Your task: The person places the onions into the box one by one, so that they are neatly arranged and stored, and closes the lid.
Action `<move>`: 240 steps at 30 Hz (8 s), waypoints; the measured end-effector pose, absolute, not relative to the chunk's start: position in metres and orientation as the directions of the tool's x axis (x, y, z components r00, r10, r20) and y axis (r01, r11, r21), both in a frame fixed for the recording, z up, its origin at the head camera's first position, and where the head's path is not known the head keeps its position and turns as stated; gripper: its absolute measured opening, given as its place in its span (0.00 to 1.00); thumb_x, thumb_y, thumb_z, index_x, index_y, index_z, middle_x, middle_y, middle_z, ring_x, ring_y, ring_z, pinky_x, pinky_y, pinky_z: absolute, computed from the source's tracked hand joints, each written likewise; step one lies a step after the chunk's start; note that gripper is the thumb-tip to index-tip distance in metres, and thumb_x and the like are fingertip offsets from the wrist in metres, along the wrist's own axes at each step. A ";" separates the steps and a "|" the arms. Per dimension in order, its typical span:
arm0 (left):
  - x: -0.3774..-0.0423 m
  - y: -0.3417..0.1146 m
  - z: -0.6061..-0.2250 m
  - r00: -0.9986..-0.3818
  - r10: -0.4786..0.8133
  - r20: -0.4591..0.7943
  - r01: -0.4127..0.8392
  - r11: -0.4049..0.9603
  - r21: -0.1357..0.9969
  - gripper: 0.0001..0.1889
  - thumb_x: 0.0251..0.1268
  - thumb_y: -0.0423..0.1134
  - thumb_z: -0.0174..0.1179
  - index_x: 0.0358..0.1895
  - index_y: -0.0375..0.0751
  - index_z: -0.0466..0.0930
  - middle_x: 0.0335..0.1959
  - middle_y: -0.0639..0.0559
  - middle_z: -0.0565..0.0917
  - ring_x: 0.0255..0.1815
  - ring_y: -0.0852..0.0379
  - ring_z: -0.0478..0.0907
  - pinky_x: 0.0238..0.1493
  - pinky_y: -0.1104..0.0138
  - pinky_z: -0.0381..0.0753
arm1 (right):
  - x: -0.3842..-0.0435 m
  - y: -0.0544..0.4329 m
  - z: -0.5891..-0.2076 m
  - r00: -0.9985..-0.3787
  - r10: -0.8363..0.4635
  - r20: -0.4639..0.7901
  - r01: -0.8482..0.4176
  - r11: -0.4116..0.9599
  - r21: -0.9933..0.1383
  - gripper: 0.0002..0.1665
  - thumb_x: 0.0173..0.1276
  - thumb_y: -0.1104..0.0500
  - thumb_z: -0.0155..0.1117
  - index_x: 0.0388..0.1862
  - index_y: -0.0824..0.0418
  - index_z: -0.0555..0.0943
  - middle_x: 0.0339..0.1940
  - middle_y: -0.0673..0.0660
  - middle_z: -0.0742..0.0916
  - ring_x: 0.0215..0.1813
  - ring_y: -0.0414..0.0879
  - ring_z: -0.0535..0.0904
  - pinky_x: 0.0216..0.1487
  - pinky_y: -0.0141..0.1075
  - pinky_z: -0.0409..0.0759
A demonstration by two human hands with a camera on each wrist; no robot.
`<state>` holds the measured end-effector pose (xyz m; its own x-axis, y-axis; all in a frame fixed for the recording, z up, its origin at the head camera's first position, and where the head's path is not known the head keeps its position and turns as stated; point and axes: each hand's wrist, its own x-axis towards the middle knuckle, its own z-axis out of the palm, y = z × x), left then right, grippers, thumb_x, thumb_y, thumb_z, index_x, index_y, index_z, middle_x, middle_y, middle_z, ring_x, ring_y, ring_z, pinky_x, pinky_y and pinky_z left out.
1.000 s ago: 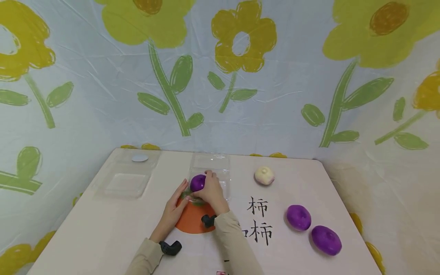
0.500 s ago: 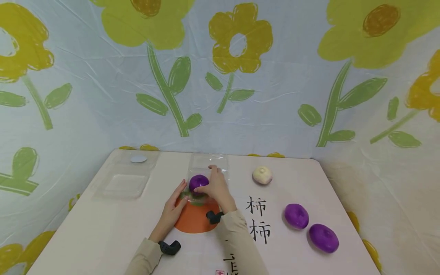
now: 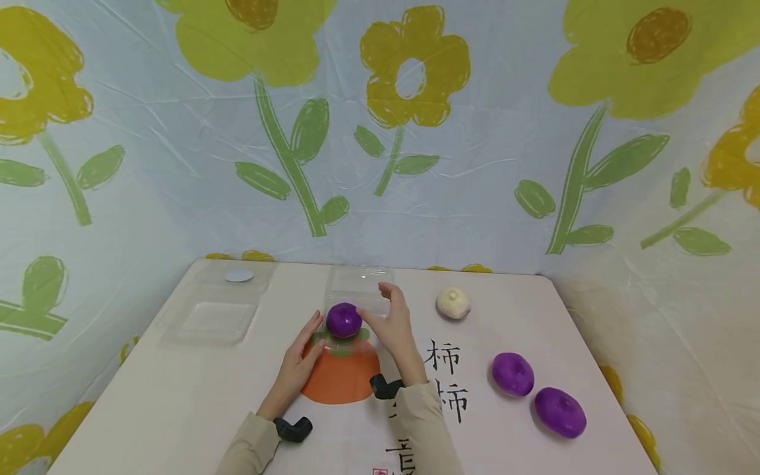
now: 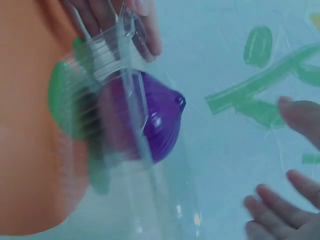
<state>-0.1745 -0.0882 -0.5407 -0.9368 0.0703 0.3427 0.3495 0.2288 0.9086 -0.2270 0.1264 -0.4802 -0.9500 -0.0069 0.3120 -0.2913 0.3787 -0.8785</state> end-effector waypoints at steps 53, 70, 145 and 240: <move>-0.183 -0.087 -0.563 -0.925 0.057 0.376 0.378 0.258 0.889 0.27 0.71 0.30 0.58 0.72 0.34 0.66 0.76 0.39 0.62 0.76 0.41 0.57 0.69 0.81 0.48 | -0.260 0.259 -0.562 -0.869 0.459 0.183 -0.112 0.177 -0.978 0.59 0.56 0.70 0.74 0.79 0.62 0.49 0.74 0.66 0.60 0.74 0.54 0.57 0.74 0.41 0.55; -0.175 -0.088 -0.542 -0.903 0.074 0.423 0.427 0.253 0.868 0.27 0.69 0.27 0.58 0.70 0.28 0.67 0.73 0.32 0.63 0.74 0.33 0.58 0.70 0.80 0.49 | -0.261 0.259 -0.559 -0.856 0.497 0.142 -0.021 0.241 -0.970 0.53 0.58 0.66 0.74 0.77 0.64 0.55 0.74 0.66 0.66 0.74 0.58 0.60 0.75 0.49 0.57; -0.170 -0.089 -0.540 -0.940 0.083 0.330 0.340 0.246 0.907 0.27 0.72 0.31 0.57 0.72 0.34 0.66 0.76 0.40 0.61 0.77 0.42 0.55 0.74 0.47 0.52 | -0.200 0.153 -0.493 -0.970 0.030 0.239 -0.209 0.390 -0.897 0.49 0.51 0.69 0.77 0.71 0.67 0.64 0.67 0.67 0.73 0.68 0.61 0.69 0.71 0.58 0.65; -0.178 -0.092 -0.550 -0.937 0.090 0.339 0.350 0.213 0.912 0.28 0.72 0.36 0.59 0.72 0.36 0.66 0.76 0.42 0.61 0.77 0.44 0.55 0.73 0.72 0.51 | -0.249 0.181 -0.552 -0.958 -0.285 -0.004 0.170 -0.559 -0.811 0.35 0.80 0.71 0.40 0.81 0.64 0.45 0.82 0.59 0.52 0.81 0.51 0.47 0.76 0.35 0.50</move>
